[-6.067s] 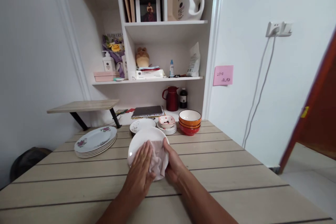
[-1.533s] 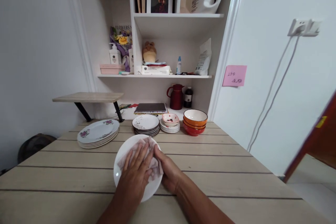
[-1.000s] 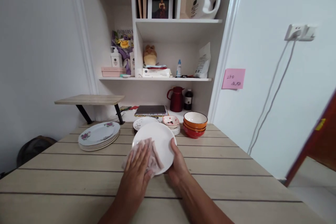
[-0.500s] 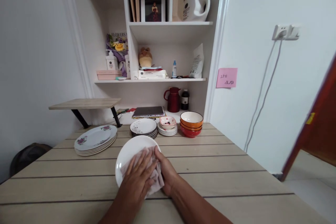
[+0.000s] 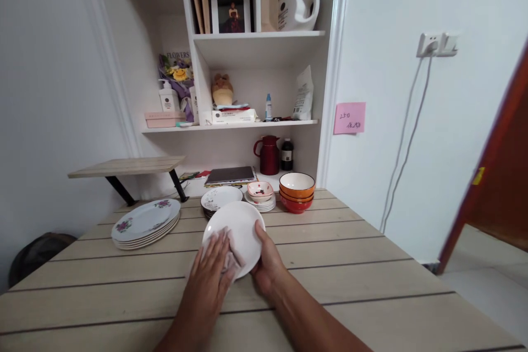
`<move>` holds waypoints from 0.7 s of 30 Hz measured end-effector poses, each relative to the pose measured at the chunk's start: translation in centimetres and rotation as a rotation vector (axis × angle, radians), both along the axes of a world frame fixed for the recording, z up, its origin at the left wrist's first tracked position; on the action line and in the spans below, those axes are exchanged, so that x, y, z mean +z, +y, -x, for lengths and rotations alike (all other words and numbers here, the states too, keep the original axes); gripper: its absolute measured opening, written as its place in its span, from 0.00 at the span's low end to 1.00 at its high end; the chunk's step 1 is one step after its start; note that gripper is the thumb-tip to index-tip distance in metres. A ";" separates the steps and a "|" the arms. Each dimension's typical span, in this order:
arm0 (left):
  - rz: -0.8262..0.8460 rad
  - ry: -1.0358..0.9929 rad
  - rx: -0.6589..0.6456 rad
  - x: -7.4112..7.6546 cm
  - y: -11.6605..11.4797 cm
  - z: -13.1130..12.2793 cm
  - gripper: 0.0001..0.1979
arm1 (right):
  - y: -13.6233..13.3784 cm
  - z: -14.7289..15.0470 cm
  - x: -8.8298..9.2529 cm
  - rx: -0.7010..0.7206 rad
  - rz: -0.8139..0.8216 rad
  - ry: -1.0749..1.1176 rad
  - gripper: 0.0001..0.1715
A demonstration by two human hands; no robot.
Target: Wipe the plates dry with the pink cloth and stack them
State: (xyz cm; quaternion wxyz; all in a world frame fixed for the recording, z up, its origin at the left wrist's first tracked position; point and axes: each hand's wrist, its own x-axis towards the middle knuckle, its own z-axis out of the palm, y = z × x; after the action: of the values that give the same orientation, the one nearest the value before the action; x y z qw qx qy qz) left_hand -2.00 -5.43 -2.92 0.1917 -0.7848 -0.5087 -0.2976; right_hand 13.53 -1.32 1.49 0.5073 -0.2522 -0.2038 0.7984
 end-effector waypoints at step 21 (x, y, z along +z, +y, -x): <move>-0.003 -0.118 0.346 0.0 0.5 0.9 0.27 | -1.5 1.4 -1.0 0.351 -0.124 -0.184 0.36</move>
State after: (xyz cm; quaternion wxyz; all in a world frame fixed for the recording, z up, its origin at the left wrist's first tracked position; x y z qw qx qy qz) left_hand -2.94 -4.95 -2.94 0.2109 -0.6665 -0.6461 -0.3064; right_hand 12.09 -2.78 0.46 0.3544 -0.2528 -0.3388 0.8341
